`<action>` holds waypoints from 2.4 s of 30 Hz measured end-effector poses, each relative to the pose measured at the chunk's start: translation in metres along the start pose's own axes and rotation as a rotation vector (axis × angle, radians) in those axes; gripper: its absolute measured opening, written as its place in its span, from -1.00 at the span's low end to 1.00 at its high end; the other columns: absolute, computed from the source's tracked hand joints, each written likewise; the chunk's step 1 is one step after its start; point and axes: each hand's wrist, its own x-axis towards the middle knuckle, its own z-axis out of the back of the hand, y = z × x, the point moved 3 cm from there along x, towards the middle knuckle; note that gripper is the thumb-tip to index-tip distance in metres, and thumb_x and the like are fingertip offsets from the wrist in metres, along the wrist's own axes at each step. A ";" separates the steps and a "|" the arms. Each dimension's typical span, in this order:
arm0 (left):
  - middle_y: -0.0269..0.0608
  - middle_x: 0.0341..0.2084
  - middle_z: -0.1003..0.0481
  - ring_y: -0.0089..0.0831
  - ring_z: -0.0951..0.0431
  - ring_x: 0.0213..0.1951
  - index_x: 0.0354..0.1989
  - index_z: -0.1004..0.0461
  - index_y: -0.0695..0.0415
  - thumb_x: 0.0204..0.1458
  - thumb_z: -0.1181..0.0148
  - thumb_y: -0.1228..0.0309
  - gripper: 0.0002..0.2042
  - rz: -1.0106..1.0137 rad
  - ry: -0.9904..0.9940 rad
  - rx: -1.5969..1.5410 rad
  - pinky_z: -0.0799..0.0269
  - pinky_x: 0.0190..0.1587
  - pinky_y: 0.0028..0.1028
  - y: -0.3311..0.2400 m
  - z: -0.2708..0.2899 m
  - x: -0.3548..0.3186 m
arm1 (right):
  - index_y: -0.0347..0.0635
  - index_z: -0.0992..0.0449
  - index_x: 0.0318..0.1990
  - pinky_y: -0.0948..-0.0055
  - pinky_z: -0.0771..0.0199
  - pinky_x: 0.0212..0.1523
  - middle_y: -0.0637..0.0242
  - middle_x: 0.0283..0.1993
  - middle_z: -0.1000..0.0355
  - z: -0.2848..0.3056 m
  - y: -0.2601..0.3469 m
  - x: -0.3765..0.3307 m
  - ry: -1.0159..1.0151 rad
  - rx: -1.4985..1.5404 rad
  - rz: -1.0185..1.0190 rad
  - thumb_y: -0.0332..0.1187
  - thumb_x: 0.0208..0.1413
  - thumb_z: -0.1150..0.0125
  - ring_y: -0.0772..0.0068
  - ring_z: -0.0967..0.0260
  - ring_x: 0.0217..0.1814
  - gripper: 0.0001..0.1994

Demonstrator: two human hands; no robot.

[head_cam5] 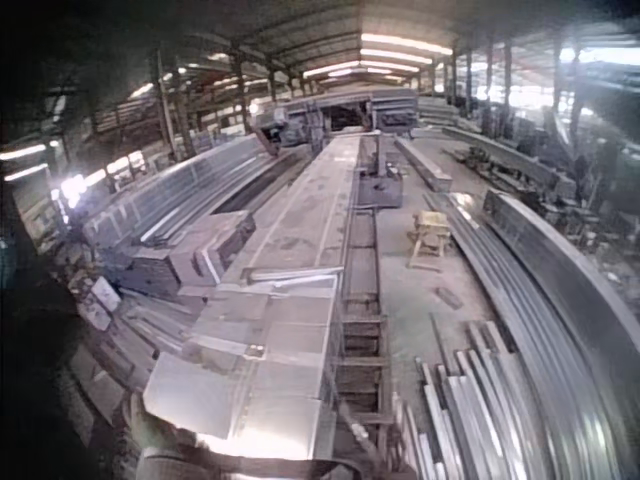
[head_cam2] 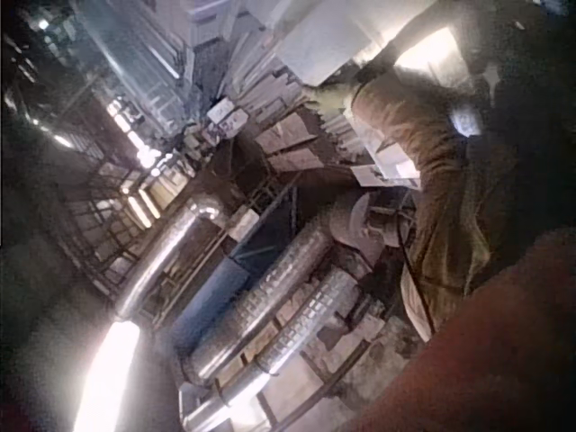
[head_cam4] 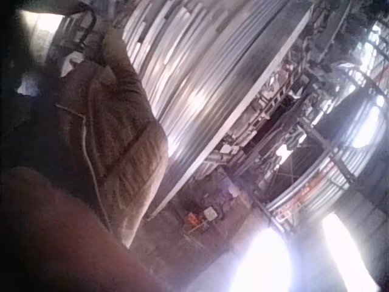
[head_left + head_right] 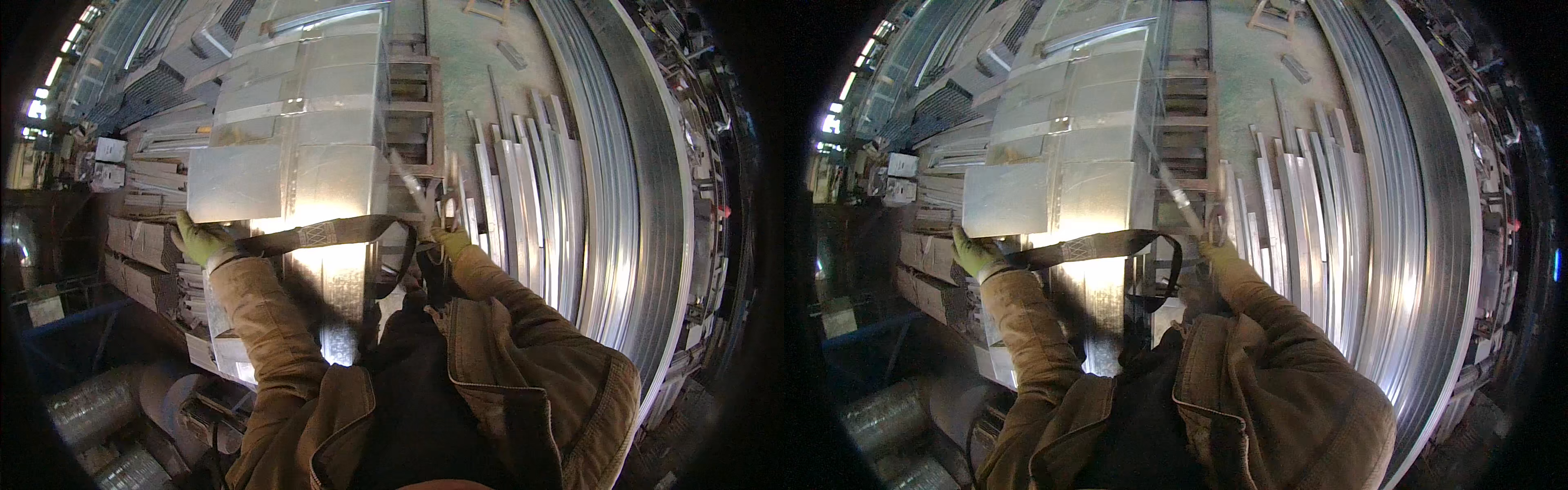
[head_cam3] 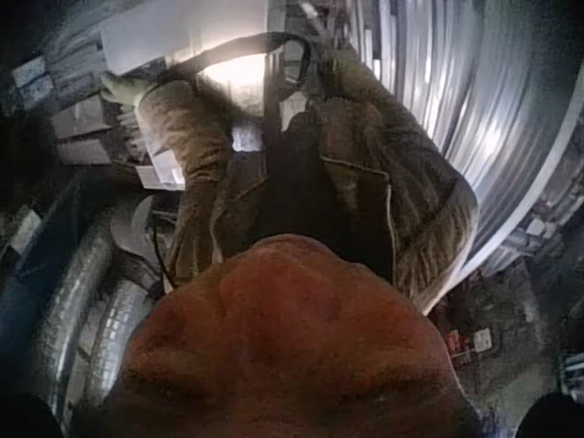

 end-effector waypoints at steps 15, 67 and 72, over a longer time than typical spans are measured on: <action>0.06 0.21 -0.54 -0.09 -0.52 0.26 0.26 -0.50 0.23 0.39 -0.08 0.23 -0.59 0.296 -0.020 0.101 -0.45 0.32 -0.08 -0.129 0.191 0.052 | -0.02 -0.63 0.08 0.29 -0.49 -0.48 0.33 -0.30 -0.58 0.090 0.091 -0.050 -0.424 -0.126 0.021 -0.22 0.24 -0.44 0.40 -0.51 -0.38 -0.70; 0.29 0.53 -0.07 0.50 0.00 0.48 0.55 -0.17 -0.02 -0.22 -0.50 -0.26 0.13 -0.557 1.030 1.663 0.11 0.48 0.31 0.034 -0.067 -0.246 | -0.27 -0.59 0.09 0.18 -0.54 0.07 -0.01 -0.02 -0.63 0.033 0.555 -0.001 -0.690 -1.049 0.893 -0.02 0.19 -0.38 0.06 -0.60 0.02 -0.49; 0.28 0.50 -0.11 0.45 -0.03 0.48 0.53 -0.19 0.01 -0.15 -0.48 -0.24 0.07 -0.527 0.999 1.655 0.04 0.47 0.25 0.026 -0.075 -0.244 | -0.17 -0.60 0.10 0.44 -0.45 -0.34 0.37 -0.13 -0.58 -0.061 0.272 0.067 -0.135 -0.661 0.638 -0.20 0.22 -0.48 0.48 -0.43 -0.27 -0.62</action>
